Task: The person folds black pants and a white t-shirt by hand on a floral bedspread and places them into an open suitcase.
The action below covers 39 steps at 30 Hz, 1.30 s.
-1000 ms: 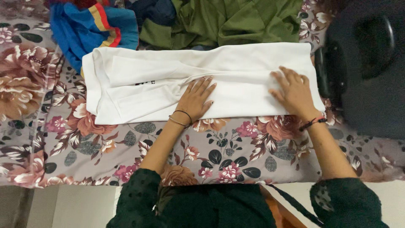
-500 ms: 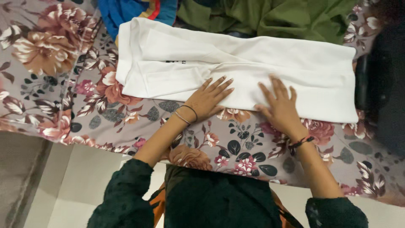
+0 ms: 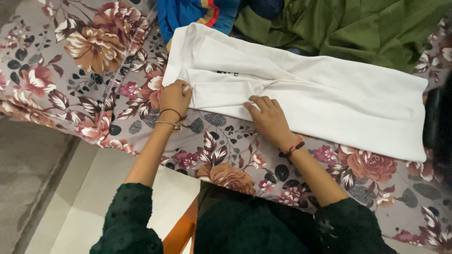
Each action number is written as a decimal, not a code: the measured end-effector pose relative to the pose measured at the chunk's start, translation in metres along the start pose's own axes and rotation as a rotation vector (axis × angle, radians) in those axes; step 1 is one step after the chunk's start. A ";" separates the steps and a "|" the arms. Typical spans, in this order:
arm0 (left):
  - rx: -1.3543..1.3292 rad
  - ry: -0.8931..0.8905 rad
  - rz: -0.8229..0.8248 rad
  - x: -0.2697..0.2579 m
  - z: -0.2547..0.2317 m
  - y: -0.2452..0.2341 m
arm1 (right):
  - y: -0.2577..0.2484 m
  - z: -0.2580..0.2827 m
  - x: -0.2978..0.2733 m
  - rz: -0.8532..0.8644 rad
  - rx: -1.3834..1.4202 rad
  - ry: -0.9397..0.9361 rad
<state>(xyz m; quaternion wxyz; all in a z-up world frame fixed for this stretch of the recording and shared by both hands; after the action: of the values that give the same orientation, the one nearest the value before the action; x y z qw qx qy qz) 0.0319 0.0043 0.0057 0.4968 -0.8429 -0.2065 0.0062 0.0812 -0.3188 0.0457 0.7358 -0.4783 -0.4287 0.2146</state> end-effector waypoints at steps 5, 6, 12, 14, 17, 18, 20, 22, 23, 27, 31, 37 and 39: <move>0.006 -0.040 -0.018 0.023 -0.011 0.022 | 0.016 -0.001 0.026 -0.043 -0.134 -0.119; -0.001 0.038 -0.158 0.024 -0.014 0.023 | 0.018 -0.002 0.027 -0.076 -0.173 -0.137; -0.251 0.039 -0.233 0.031 -0.016 0.023 | 0.030 0.014 0.033 -0.058 -0.132 -0.134; -0.286 0.071 -0.224 0.034 -0.012 0.022 | 0.030 0.023 0.037 -0.087 -0.091 -0.135; -0.265 0.161 -0.257 0.036 -0.008 0.025 | 0.027 0.028 0.041 -0.178 0.041 -0.024; -0.194 0.207 -0.274 0.035 -0.008 0.025 | 0.026 0.027 0.042 -0.246 0.135 0.084; -0.123 0.253 -0.290 0.033 -0.007 0.025 | 0.026 0.019 0.044 -0.279 0.153 0.200; -0.092 0.259 -0.232 0.031 -0.007 0.025 | 0.028 0.010 0.041 -0.311 0.169 0.322; -0.094 0.260 -0.229 0.029 -0.006 0.025 | 0.030 0.007 0.040 -0.226 0.230 0.385; -0.031 0.321 -0.253 0.030 -0.004 0.019 | 0.038 0.005 0.036 -0.155 0.333 0.407; 0.051 0.245 -0.165 0.024 -0.017 0.010 | 0.039 0.007 0.039 -0.183 0.246 0.332; 0.172 0.543 -0.326 -0.003 -0.060 -0.002 | 0.015 0.005 0.032 -0.229 0.264 0.303; 0.074 0.697 -0.093 -0.012 -0.075 0.000 | 0.001 -0.003 0.024 -0.226 0.204 0.254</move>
<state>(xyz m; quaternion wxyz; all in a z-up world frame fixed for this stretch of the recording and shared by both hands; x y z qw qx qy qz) 0.0374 -0.0629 0.0412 0.5673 -0.7656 -0.0624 -0.2968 0.0965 -0.3028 0.0546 0.8479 -0.3733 -0.3596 0.1110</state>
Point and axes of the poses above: each hand's wrist, its own x-axis towards the middle knuckle, its own y-axis out of the palm, z = x × y, the point moved 1 cm from there along x, towards the middle knuckle, and after that the axes turned 4 degrees about y, right-handed, at the moved point
